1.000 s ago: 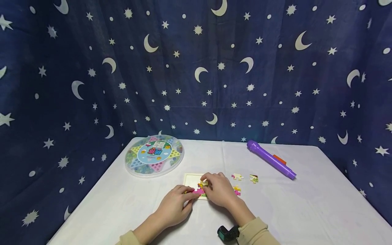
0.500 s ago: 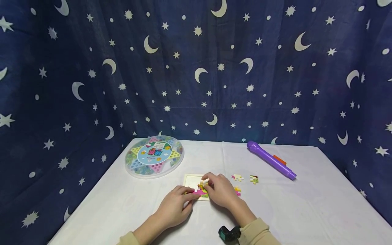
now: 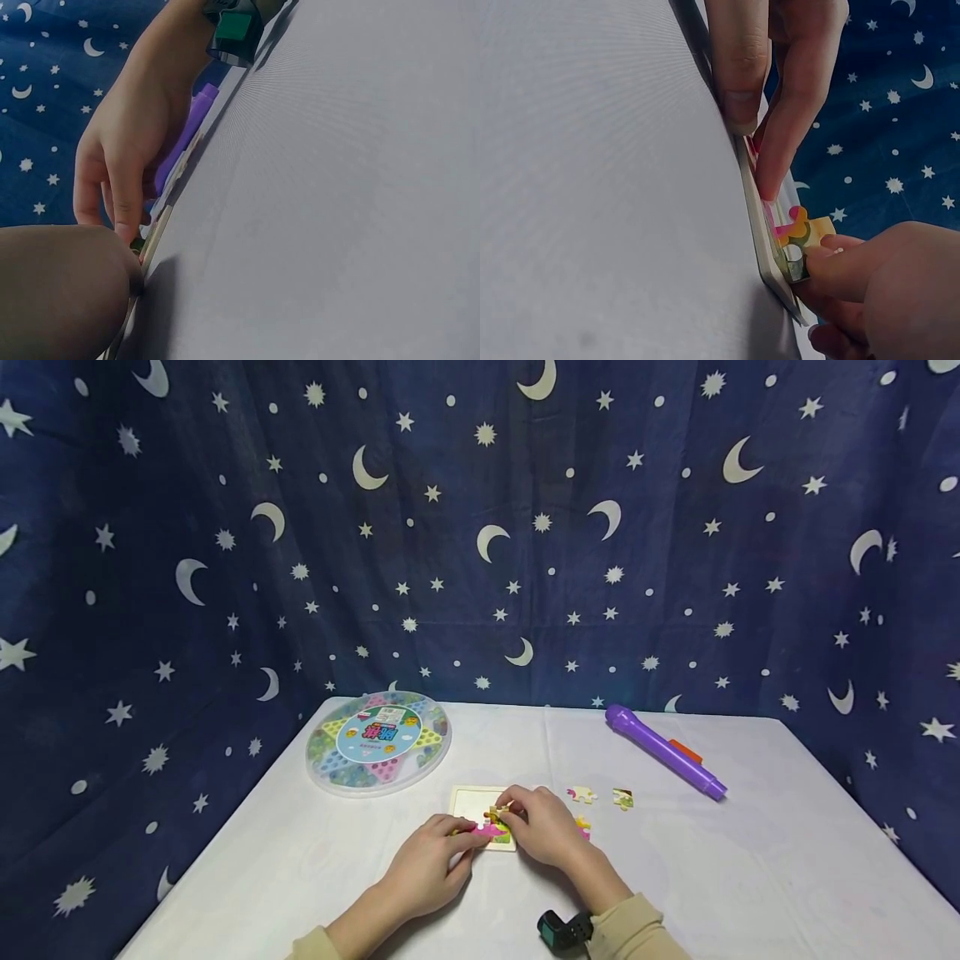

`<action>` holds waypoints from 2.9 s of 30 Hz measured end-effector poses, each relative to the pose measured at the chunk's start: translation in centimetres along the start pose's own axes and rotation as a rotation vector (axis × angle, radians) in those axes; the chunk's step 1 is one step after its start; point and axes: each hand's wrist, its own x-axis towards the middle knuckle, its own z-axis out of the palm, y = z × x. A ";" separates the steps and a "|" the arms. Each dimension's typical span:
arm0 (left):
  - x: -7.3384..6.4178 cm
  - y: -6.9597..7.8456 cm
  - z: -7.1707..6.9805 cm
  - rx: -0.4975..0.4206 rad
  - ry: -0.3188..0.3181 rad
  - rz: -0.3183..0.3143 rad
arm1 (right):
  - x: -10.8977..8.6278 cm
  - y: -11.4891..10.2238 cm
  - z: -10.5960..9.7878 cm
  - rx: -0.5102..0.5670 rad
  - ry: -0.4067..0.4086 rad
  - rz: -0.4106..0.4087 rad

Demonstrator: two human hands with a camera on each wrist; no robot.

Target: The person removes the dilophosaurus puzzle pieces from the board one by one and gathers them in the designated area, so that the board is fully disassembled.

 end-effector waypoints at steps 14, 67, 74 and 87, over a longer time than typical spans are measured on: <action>-0.3 -0.2 -0.2 -0.003 -0.013 -0.012 | -0.2 0.2 -0.3 0.090 0.007 0.070; -0.2 0.1 0.1 -0.003 -0.021 -0.028 | -6.4 8.5 -8.2 0.003 0.230 0.304; -0.3 0.0 0.0 -0.004 -0.017 -0.022 | -6.8 9.3 -9.0 0.015 0.164 0.364; -0.3 -0.1 0.1 -0.012 -0.011 -0.022 | -7.3 10.0 -10.0 -0.017 0.098 0.413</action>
